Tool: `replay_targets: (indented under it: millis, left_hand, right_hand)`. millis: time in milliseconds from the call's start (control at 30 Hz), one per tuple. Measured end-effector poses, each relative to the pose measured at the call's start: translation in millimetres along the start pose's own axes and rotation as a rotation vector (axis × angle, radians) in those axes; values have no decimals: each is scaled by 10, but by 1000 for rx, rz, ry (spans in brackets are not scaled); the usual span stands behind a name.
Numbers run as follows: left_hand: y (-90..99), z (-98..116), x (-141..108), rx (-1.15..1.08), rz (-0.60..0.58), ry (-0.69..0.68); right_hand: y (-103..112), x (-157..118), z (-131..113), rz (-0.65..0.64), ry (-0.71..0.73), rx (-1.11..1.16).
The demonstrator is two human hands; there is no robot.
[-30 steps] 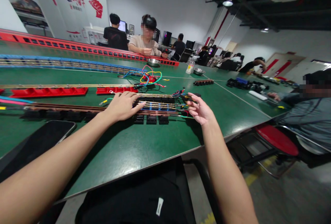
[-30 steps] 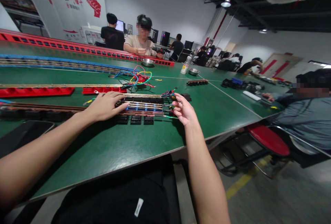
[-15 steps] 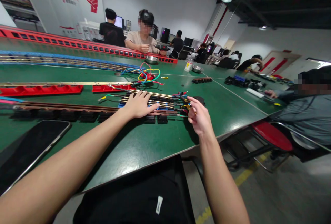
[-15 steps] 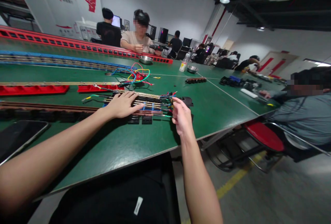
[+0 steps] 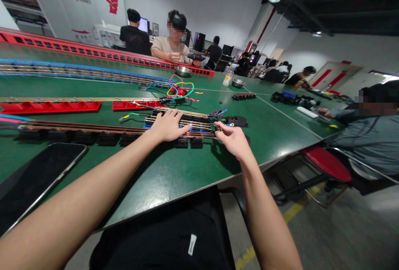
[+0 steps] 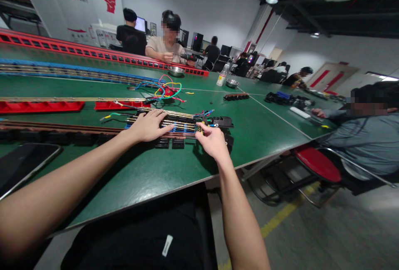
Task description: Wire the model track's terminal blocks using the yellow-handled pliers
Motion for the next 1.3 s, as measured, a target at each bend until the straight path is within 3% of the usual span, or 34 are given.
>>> replay_targets:
  millis: [300,533,733,933,1033,1300]
  left_hand:
    - [13,10,-3,5,-5,2]
    - [9,1,-13,41,-3,0]
    - [3,-4,-9,36,-1,-3]
    - [4,-4,-10,29,1,-2]
    - [0,-5,-6,29,7,-7]
    - [-3,-8,0,31,-8,-11]
  right_hand:
    - [27,-9,-182,-71,73,-489]
    - [64,-61,-283,-138,128,-694]
    - [126,-28,-264,-179,151,-716]
    - [221,93,-190,-275,178,-531]
    - [280,120,-181,-194,197,-470]
    - [521,199,-71,197,151,-270]
Point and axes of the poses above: each hand's wrist, its own x-axis towards the middle knuckle, its own y-axis out of the back of the hand, z = x × y, the point moved 5 cm from there along x, towards the middle knuckle, and after that the axes turned 11 degrees about -y, right-handed, at the moved point
